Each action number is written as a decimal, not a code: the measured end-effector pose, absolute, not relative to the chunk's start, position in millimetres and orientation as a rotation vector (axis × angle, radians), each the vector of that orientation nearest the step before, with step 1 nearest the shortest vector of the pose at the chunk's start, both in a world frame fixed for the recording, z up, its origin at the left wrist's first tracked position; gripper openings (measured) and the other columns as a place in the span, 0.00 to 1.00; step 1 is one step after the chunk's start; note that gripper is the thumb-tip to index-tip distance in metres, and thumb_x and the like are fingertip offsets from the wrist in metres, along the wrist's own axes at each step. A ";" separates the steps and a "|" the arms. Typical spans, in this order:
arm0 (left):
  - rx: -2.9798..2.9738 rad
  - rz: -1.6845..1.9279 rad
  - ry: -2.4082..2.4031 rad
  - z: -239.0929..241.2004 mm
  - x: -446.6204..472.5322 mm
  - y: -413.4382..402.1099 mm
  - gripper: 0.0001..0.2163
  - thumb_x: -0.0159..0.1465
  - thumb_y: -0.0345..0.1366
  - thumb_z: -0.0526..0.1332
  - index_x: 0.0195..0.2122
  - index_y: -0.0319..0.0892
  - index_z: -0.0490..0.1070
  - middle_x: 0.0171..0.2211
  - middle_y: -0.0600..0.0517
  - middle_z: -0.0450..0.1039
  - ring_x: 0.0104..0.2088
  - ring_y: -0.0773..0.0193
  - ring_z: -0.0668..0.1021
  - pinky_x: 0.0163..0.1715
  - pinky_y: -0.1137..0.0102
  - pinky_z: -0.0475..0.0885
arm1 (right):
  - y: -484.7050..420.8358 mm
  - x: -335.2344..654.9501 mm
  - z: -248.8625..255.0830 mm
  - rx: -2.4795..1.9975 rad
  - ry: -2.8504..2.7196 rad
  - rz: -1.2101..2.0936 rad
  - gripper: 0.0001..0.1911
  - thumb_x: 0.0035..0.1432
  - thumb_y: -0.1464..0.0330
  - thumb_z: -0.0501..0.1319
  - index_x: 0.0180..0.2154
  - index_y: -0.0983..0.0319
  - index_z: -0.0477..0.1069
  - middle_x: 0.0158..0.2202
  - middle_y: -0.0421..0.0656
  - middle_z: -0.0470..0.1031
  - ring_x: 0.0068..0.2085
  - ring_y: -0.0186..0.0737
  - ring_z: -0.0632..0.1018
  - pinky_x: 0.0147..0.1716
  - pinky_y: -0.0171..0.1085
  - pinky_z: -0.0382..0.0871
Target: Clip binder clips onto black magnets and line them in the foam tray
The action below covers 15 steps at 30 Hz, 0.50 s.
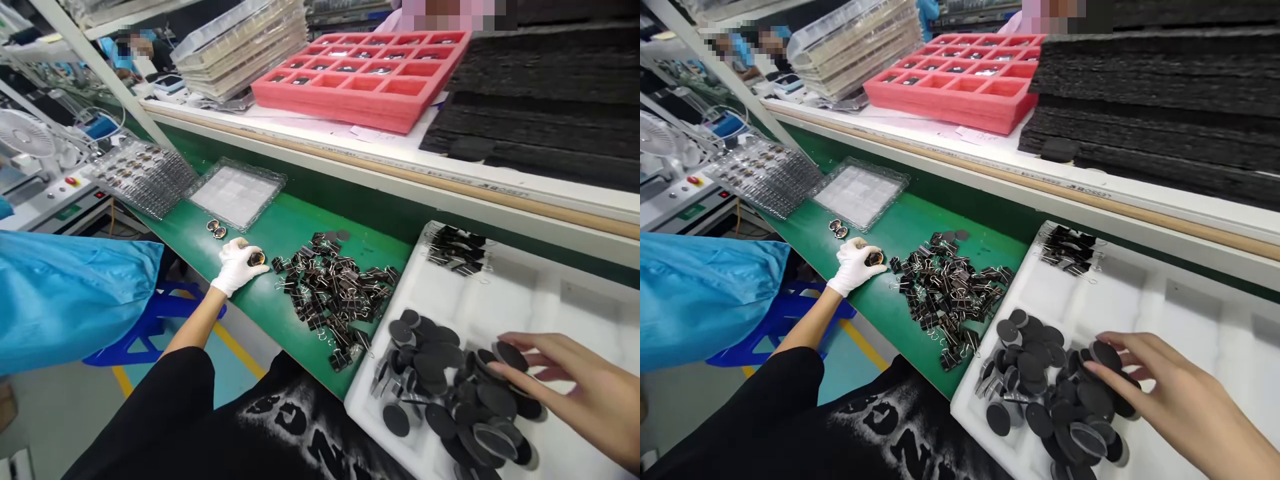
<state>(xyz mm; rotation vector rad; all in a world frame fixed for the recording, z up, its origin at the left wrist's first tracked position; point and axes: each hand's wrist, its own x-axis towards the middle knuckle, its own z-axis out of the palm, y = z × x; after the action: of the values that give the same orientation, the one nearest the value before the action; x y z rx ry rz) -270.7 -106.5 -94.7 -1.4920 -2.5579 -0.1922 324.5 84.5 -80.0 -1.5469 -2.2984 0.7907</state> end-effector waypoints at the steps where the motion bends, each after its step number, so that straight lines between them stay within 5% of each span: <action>1: -1.492 -0.204 -2.514 -90.1 -269.9 -104.6 0.25 0.54 0.55 0.75 0.49 0.49 0.81 0.61 0.41 0.66 0.63 0.40 0.68 0.64 0.50 0.61 | 79.6 316.3 -68.8 -1.516 -2.248 0.857 0.32 0.38 0.26 0.64 0.36 0.39 0.79 0.42 0.53 0.83 0.33 0.55 0.84 0.29 0.53 0.79; 6: -1.564 -0.609 -2.183 -53.0 -241.2 -80.6 0.26 0.56 0.55 0.74 0.50 0.45 0.77 0.54 0.41 0.72 0.59 0.43 0.74 0.61 0.53 0.65 | 56.0 258.9 -17.3 -1.214 -1.932 1.382 0.28 0.55 0.38 0.69 0.46 0.51 0.82 0.41 0.51 0.84 0.38 0.52 0.86 0.42 0.50 0.84; 9: -1.908 -0.789 -1.950 -25.2 -183.8 -54.8 0.27 0.61 0.56 0.71 0.55 0.45 0.73 0.46 0.46 0.79 0.47 0.51 0.80 0.50 0.59 0.71 | 51.2 222.8 -1.5 -0.988 -1.813 1.655 0.23 0.63 0.46 0.68 0.45 0.58 0.79 0.34 0.48 0.84 0.36 0.47 0.85 0.41 0.46 0.83; 15: -2.339 -0.590 -1.456 -8.1 -54.9 -14.3 0.25 0.64 0.61 0.66 0.48 0.43 0.76 0.37 0.48 0.81 0.37 0.55 0.81 0.38 0.61 0.64 | 38.8 185.2 -5.7 -0.827 -1.783 1.717 0.18 0.63 0.53 0.69 0.46 0.57 0.73 0.34 0.42 0.79 0.30 0.41 0.81 0.29 0.39 0.76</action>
<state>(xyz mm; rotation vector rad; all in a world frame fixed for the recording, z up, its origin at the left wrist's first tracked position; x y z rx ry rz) -54.9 -14.3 -8.1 -2.3394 -1.4558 -0.5901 185.2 38.8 -5.7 -0.8274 -1.7834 1.7173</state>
